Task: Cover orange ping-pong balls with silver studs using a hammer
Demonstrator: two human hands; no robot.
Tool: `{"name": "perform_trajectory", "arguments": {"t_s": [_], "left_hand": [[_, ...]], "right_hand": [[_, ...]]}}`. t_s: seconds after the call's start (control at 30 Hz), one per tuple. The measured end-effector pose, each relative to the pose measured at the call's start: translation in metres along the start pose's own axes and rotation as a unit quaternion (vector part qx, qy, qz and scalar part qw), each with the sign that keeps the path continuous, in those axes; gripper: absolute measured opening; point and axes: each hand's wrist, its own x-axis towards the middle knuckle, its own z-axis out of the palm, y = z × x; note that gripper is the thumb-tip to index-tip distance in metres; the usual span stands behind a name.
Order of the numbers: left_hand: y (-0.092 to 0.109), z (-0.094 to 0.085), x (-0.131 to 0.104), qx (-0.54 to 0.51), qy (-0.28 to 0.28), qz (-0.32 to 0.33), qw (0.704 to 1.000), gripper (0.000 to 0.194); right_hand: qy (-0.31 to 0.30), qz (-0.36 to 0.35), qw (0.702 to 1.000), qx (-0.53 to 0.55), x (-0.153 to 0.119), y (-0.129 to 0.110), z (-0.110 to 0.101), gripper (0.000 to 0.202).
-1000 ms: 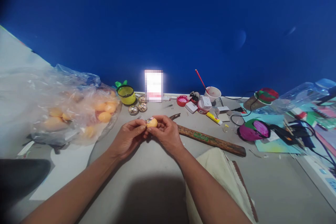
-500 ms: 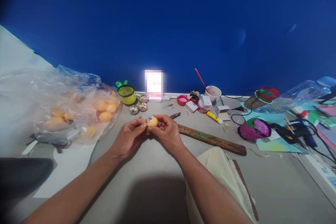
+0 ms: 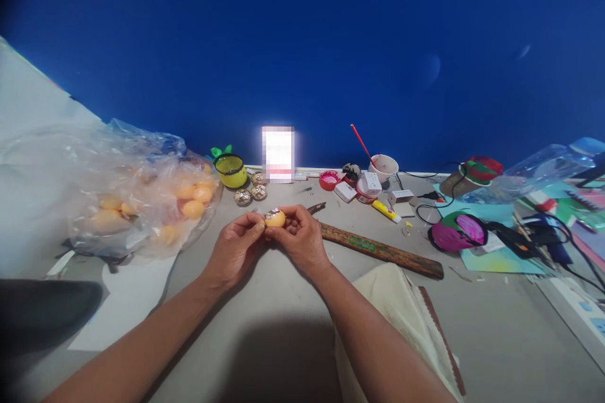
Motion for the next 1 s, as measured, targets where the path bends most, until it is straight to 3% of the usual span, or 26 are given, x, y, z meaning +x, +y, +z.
{"name": "perform_trajectory", "arguments": {"t_s": [0.13,0.37,0.63,0.73,1.0], "left_hand": [[-0.001,0.001,-0.002,0.008,0.016,0.016,1.000,0.034],[0.002,0.001,-0.005,0.127,0.042,0.111,0.985,0.029],[-0.006,0.007,-0.007,-0.001,0.036,0.035,0.999,0.033],[-0.005,0.008,-0.007,-0.004,0.041,0.032,0.999,0.033],[0.003,0.006,-0.012,0.198,0.069,0.179,0.961,0.017]], "right_hand": [[0.003,-0.011,1.000,-0.021,-0.001,0.000,0.000,0.045],[0.001,0.000,1.000,0.001,-0.003,0.000,0.002,0.045],[0.020,-0.048,0.997,-0.063,-0.005,-0.001,0.001,0.040],[0.025,-0.053,0.995,-0.080,-0.006,-0.001,0.001,0.039],[0.024,-0.046,0.996,-0.078,-0.006,-0.004,0.002,0.045]]}}
